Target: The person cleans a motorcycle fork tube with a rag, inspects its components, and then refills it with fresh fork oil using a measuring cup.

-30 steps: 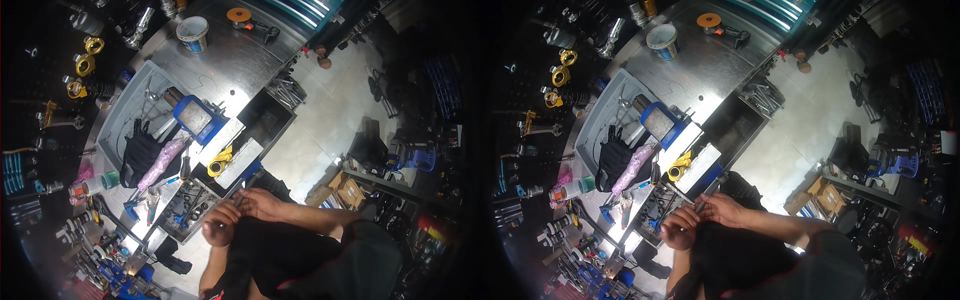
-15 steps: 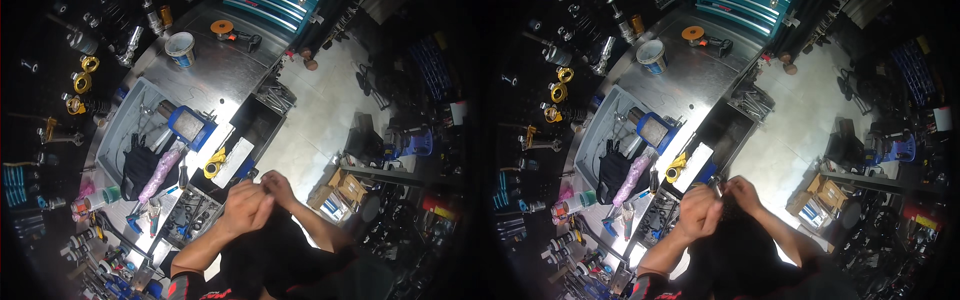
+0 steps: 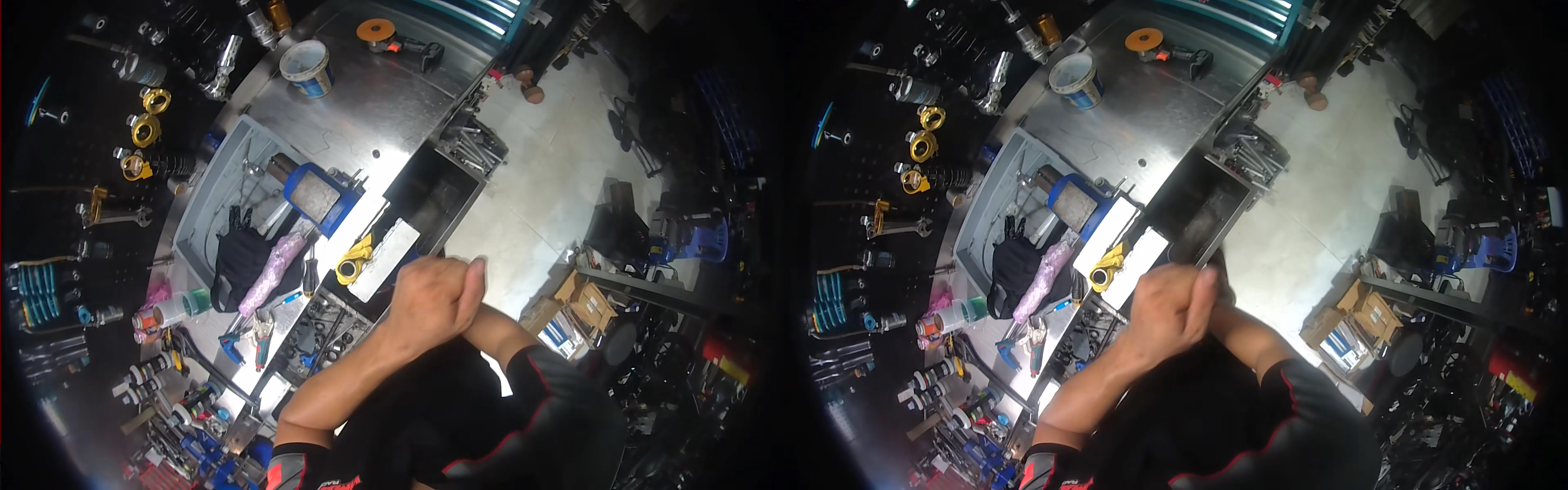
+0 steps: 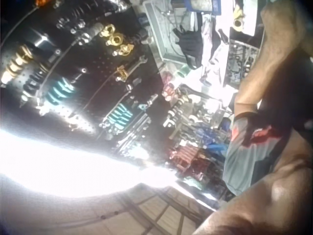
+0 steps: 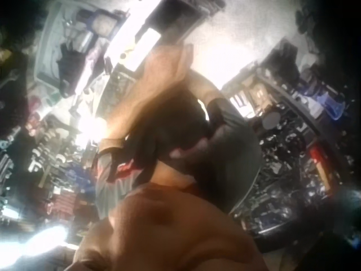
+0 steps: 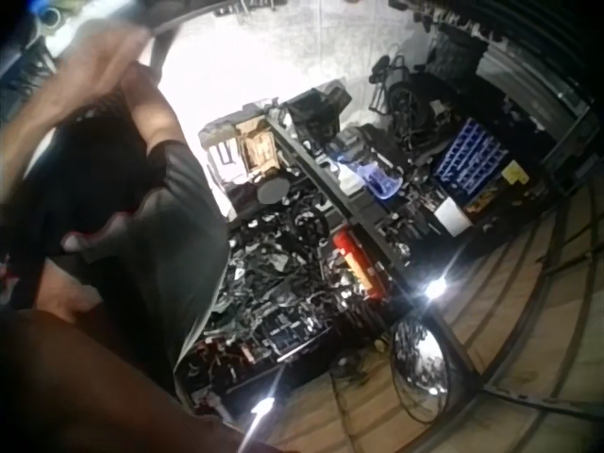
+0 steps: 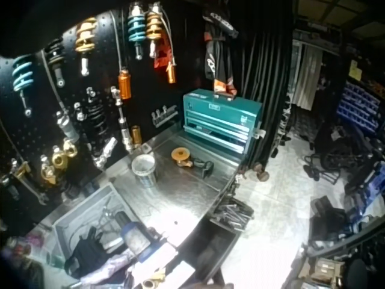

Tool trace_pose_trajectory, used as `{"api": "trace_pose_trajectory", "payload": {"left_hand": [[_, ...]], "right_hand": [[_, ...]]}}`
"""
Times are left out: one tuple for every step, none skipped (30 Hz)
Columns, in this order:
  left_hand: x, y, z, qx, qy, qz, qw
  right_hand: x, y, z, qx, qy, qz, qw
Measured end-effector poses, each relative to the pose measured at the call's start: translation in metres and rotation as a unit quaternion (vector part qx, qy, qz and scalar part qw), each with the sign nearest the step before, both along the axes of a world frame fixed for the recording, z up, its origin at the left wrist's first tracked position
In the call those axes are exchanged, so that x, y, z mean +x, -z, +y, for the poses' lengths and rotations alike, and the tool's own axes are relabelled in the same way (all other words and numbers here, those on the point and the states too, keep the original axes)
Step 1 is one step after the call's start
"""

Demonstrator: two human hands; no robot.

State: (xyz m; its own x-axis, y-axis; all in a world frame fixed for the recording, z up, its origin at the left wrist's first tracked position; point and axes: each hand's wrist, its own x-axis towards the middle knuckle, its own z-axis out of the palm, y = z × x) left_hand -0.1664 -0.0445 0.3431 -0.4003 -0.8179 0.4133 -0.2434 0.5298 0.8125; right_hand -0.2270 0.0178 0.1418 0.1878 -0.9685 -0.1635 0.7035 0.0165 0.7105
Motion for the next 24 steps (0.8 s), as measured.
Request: {"api": "trace_pose_trajectory", "payload": {"left_hand": [[-0.004,0.002,-0.002,0.004,-0.006,-0.004,1.000],[-0.009,0.004,-0.003,0.012,-0.012,-0.005,1.000],[-0.014,0.003,-0.006,0.019,-0.018,-0.006,1.000],[-0.017,0.002,-0.009,0.025,-0.024,-0.007,0.999],[-0.019,0.000,-0.010,0.028,-0.031,-0.011,0.999],[-0.019,-0.002,-0.011,0.032,-0.034,-0.020,0.999],[-0.020,-0.005,-0.011,0.037,-0.036,-0.029,0.998],[-0.021,-0.005,-0.014,0.040,-0.039,-0.039,0.998],[-0.026,-0.004,-0.019,0.042,-0.045,-0.043,0.997],[-0.035,-0.002,-0.025,0.047,-0.045,-0.044,0.997],[-0.043,0.000,-0.031,0.053,-0.044,-0.045,0.997],[-0.050,0.001,-0.037,0.059,-0.043,-0.045,0.996],[-0.051,0.002,-0.040,0.062,-0.045,-0.048,0.996],[-0.049,0.000,-0.041,0.070,-0.048,-0.050,0.995],[-0.048,-0.001,-0.043,0.078,-0.051,-0.051,0.994],[-0.050,-0.001,-0.042,0.088,-0.056,-0.051,0.993],[-0.055,0.002,-0.043,0.094,-0.059,-0.052,0.992],[-0.060,0.004,-0.044,0.082,-0.064,-0.049,0.993],[-0.065,0.005,-0.046,0.068,-0.069,-0.044,0.994],[-0.067,0.006,-0.045,0.055,-0.077,-0.042,0.995],[-0.071,0.007,-0.046,0.057,-0.083,-0.043,0.994],[-0.078,0.009,-0.048,0.066,-0.084,-0.059,0.992],[-0.082,0.013,-0.056,0.067,-0.088,-0.074,0.991],[-0.083,0.015,-0.063,0.066,-0.093,-0.088,0.990]], "right_hand": [[0.000,0.022,0.006,0.004,-0.006,-0.004,1.000],[0.005,0.022,0.007,0.004,-0.023,0.025,0.999],[0.003,0.029,0.008,0.001,-0.041,0.055,0.998],[0.003,0.036,0.010,-0.002,-0.059,0.085,0.995],[0.002,0.042,0.012,-0.004,-0.077,0.114,0.990],[0.002,0.049,0.015,-0.007,-0.095,0.143,0.985],[0.002,0.055,0.018,-0.011,-0.113,0.171,0.979],[0.000,0.061,0.019,-0.016,-0.131,0.199,0.971],[-0.002,0.067,0.019,-0.022,-0.148,0.226,0.962],[-0.004,0.073,0.020,-0.028,-0.164,0.254,0.953],[-0.006,0.078,0.022,-0.034,-0.180,0.281,0.942],[-0.008,0.084,0.023,-0.040,-0.195,0.309,0.930],[-0.011,0.089,0.024,-0.045,-0.207,0.335,0.918],[-0.014,0.095,0.026,-0.050,-0.219,0.362,0.905],[-0.018,0.100,0.027,-0.055,-0.231,0.388,0.890],[-0.023,0.104,0.033,-0.058,-0.245,0.415,0.874],[-0.029,0.108,0.038,-0.062,-0.259,0.441,0.857],[-0.037,0.112,0.042,-0.067,-0.272,0.467,0.838],[-0.045,0.116,0.044,-0.072,-0.284,0.494,0.818],[-0.049,0.116,0.051,-0.080,-0.299,0.518,0.798],[-0.055,0.117,0.057,-0.089,-0.312,0.542,0.775],[-0.061,0.116,0.061,-0.099,-0.323,0.568,0.751],[-0.067,0.120,0.054,-0.116,-0.330,0.595,0.723],[-0.073,0.123,0.046,-0.135,-0.336,0.623,0.694]]}}
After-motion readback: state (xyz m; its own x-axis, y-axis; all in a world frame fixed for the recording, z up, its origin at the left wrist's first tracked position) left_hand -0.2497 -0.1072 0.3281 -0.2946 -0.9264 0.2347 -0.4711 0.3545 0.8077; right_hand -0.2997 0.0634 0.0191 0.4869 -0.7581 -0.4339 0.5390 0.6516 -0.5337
